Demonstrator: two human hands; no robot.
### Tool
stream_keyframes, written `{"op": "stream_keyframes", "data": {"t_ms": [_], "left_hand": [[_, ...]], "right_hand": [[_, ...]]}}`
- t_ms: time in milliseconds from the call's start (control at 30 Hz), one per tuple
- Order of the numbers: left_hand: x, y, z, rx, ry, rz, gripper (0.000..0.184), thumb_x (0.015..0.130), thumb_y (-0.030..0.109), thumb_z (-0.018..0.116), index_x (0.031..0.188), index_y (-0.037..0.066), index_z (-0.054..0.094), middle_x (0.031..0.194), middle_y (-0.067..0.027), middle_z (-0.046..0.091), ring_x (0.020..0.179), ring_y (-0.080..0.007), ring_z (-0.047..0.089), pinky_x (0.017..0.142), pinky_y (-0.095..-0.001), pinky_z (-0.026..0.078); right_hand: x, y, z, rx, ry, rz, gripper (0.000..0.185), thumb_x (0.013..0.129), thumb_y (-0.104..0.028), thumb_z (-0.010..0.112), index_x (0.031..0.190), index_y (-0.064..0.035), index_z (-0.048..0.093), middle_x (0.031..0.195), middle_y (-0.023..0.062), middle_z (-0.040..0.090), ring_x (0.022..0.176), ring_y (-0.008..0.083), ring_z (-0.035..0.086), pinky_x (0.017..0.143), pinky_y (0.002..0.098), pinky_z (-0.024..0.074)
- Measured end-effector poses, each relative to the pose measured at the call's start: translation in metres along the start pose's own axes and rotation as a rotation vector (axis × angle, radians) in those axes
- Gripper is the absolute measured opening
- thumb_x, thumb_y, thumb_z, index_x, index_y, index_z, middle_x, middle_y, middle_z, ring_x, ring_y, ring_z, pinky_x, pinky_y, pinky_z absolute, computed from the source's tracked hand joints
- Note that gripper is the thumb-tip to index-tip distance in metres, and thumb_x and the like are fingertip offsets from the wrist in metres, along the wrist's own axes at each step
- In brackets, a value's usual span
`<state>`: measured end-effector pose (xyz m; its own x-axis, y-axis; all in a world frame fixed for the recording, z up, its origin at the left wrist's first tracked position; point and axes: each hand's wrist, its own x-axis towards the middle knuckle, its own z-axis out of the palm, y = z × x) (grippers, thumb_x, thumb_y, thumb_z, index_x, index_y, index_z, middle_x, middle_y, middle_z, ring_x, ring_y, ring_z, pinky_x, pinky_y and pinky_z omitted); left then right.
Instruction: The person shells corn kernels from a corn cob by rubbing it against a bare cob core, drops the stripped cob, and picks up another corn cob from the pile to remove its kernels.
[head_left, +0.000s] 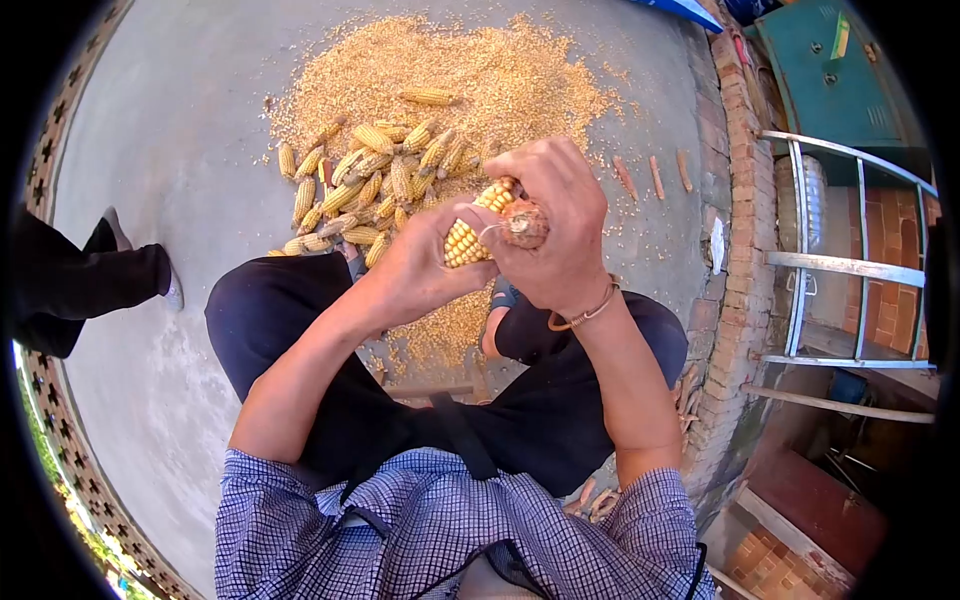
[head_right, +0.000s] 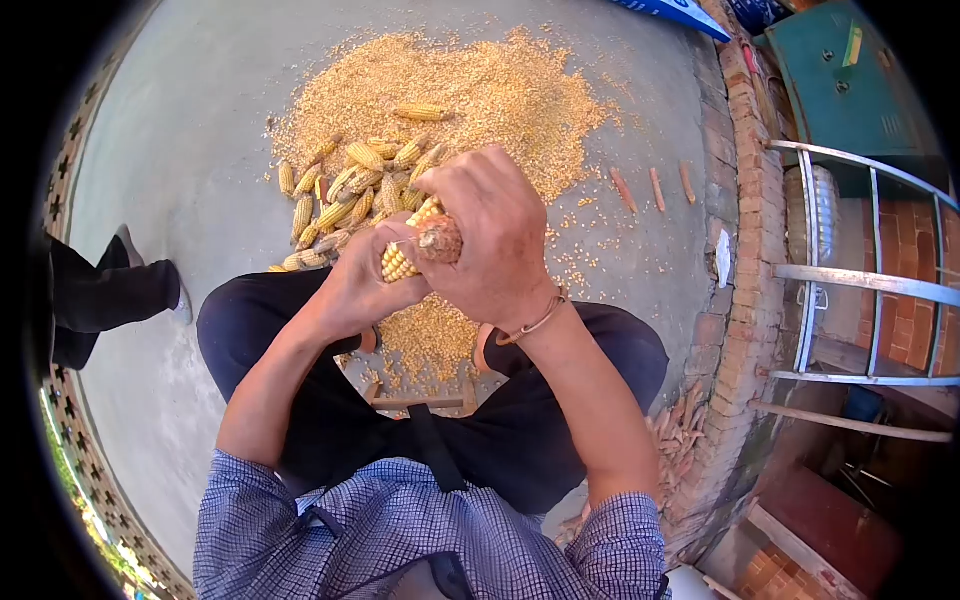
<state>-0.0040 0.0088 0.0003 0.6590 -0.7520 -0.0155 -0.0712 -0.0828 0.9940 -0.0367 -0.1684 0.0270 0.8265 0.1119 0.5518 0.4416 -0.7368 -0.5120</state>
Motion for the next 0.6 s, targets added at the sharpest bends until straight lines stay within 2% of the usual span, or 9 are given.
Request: {"op": "stream_keyframes", "data": {"t_ms": [33,200,267,300,333,400,433,533,600], "left_hand": [[0.000,0.000,0.001,0.049,0.004,-0.009,0.051,0.079,0.011,0.071,0.124,-0.004,0.053,0.110,-0.0175,0.065,0.106,-0.0210,0.061,0.092,-0.0352,0.047],[0.000,-0.008,0.005,0.210,-0.015,0.024,0.047,0.078,0.004,0.069,0.122,-0.004,0.054,0.098,-0.0179,0.068,0.095,-0.0283,0.067,0.083,-0.0367,0.051],[0.001,-0.012,0.011,0.374,0.013,-0.016,0.045,0.078,0.004,0.070,0.119,-0.004,0.053,0.091,-0.0227,0.066,0.091,-0.0357,0.067,0.080,-0.0384,0.050],[0.001,-0.010,0.014,0.434,0.020,-0.053,0.045,0.078,0.004,0.070,0.119,-0.004,0.054,0.091,-0.0230,0.066,0.091,-0.0366,0.066,0.079,-0.0387,0.050],[0.001,-0.009,0.017,0.495,0.033,-0.091,0.044,0.078,0.004,0.070,0.118,-0.004,0.054,0.090,-0.0232,0.065,0.090,-0.0376,0.066,0.079,-0.0391,0.050],[0.004,-0.015,0.022,0.340,0.104,-0.043,0.042,0.079,0.007,0.072,0.115,-0.004,0.056,0.086,-0.0154,0.066,0.082,-0.0252,0.065,0.076,-0.0354,0.049],[0.006,-0.014,0.024,0.230,0.125,-0.021,0.041,0.079,0.007,0.072,0.115,-0.004,0.056,0.086,-0.0131,0.065,0.081,-0.0212,0.064,0.076,-0.0342,0.049],[0.010,-0.014,0.020,0.090,0.209,-0.016,0.039,0.081,0.007,0.072,0.114,-0.004,0.057,0.086,-0.0076,0.064,0.081,-0.0127,0.059,0.075,-0.0309,0.048],[0.011,-0.016,0.017,0.098,0.254,-0.037,0.037,0.081,0.007,0.071,0.113,-0.004,0.057,0.087,-0.0063,0.064,0.081,-0.0102,0.057,0.076,-0.0297,0.048]], "right_hand": [[0.002,-0.001,0.006,-0.036,0.074,-0.033,0.019,0.077,-0.016,0.076,0.080,-0.0040,0.062,0.073,0.0106,0.059,0.068,0.0299,0.056,0.060,0.0391,0.0418],[-0.002,-0.006,0.010,-0.122,0.110,0.234,0.020,0.070,-0.011,0.076,0.072,-0.0051,0.056,0.068,0.0114,0.057,0.064,0.0313,0.057,0.058,0.0399,0.0455],[-0.002,-0.003,0.014,-0.127,0.136,0.365,0.020,0.070,-0.012,0.076,0.070,-0.0049,0.057,0.065,0.0120,0.058,0.061,0.0330,0.058,0.057,0.0406,0.0465],[-0.001,0.000,0.012,-0.157,0.108,0.377,0.020,0.077,-0.013,0.076,0.071,-0.0043,0.059,0.063,0.0092,0.062,0.059,0.0268,0.062,0.056,0.0386,0.0478],[0.000,0.003,0.010,0.061,0.122,0.494,0.019,0.080,-0.014,0.074,0.072,-0.0043,0.061,0.065,0.0080,0.064,0.060,0.0234,0.063,0.056,0.0368,0.0481],[0.003,0.010,0.004,0.505,0.143,0.710,0.019,0.087,-0.016,0.072,0.074,-0.0041,0.063,0.069,0.0056,0.067,0.063,0.0166,0.064,0.056,0.0333,0.0488],[0.003,0.018,0.001,0.696,0.214,0.722,0.018,0.094,-0.018,0.066,0.085,-0.0027,0.068,0.078,0.0054,0.071,0.074,0.0109,0.066,0.065,0.0274,0.0519],[0.006,0.022,0.000,0.829,0.476,0.704,0.018,0.095,-0.019,0.064,0.095,-0.0020,0.070,0.080,0.0069,0.071,0.081,0.0134,0.068,0.078,0.0257,0.0529],[0.002,0.023,0.002,0.741,0.341,0.634,0.027,0.093,-0.022,0.068,0.108,0.0007,0.066,0.104,0.0135,0.069,0.102,0.0176,0.064,0.091,0.0301,0.0500]]}}
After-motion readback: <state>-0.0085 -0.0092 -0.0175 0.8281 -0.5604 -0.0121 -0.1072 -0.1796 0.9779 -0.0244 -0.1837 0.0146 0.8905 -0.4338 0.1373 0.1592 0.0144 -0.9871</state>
